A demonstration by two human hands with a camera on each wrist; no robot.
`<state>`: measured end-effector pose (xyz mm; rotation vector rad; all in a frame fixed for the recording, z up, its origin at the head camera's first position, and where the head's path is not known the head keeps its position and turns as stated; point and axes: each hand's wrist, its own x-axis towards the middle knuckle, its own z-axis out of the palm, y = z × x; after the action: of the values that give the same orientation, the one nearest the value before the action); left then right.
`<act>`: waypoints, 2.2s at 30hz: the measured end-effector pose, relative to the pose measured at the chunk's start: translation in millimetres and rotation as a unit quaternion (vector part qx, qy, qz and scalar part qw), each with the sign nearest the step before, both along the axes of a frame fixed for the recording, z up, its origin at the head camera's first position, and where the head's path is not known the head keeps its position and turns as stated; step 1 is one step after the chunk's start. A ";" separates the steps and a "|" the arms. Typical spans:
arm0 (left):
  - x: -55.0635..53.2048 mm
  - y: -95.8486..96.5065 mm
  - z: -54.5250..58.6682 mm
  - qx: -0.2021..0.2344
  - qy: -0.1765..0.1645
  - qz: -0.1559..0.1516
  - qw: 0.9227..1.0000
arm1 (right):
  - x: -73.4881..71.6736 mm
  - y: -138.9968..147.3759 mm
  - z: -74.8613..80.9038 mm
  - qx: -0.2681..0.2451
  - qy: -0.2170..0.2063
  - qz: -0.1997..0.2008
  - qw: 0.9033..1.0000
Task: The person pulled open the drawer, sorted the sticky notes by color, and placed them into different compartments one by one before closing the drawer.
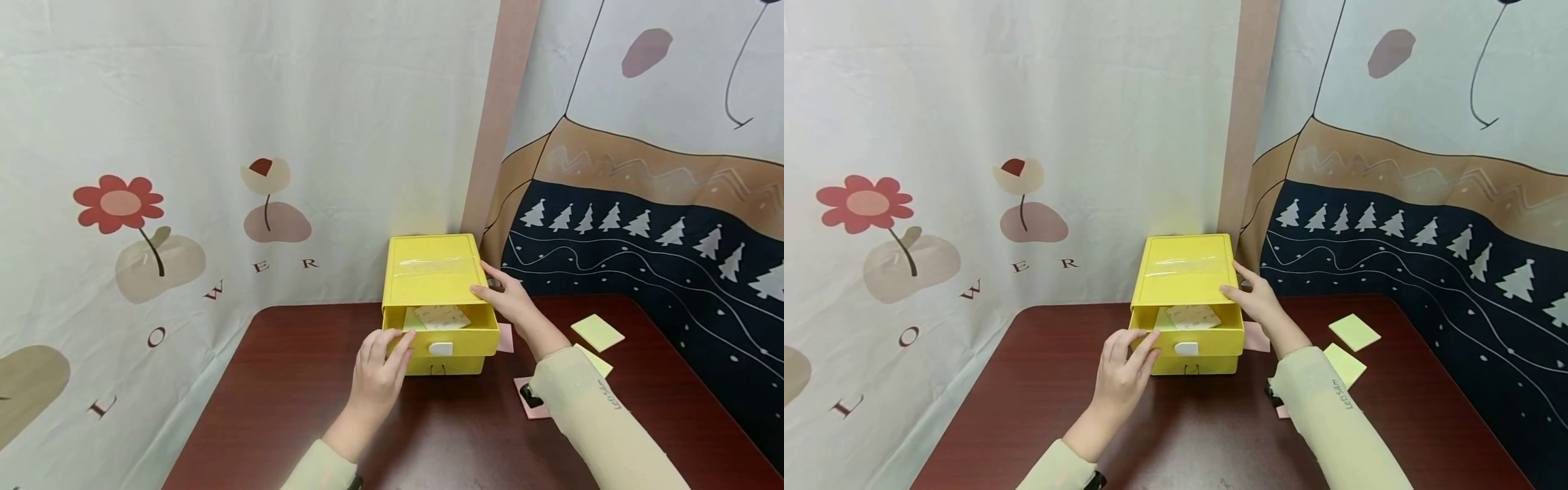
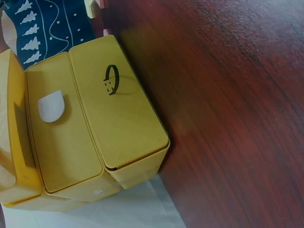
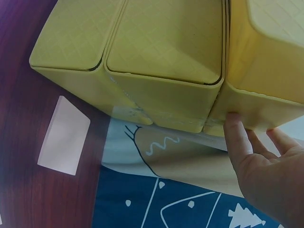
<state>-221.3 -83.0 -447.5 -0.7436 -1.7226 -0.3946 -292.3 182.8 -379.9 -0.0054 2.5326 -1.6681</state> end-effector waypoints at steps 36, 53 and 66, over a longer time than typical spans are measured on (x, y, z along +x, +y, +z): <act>-25.9 1.3 1.0 -0.038 -0.059 0.039 0.997 | 1.7 -2.4 2.7 -0.016 -0.002 -0.005 1.000; -36.4 3.7 3.5 -0.063 -0.018 0.049 0.997 | 2.0 -1.3 4.9 -0.013 0.000 -0.002 1.000; -41.2 4.5 3.4 -0.068 -0.017 0.049 0.996 | 3.3 -1.4 5.6 -0.022 -0.003 -0.002 1.000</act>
<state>-262.6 -78.5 -444.2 -0.7509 -1.8239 -0.2257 -289.0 181.3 -374.2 0.0006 2.4934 -1.7213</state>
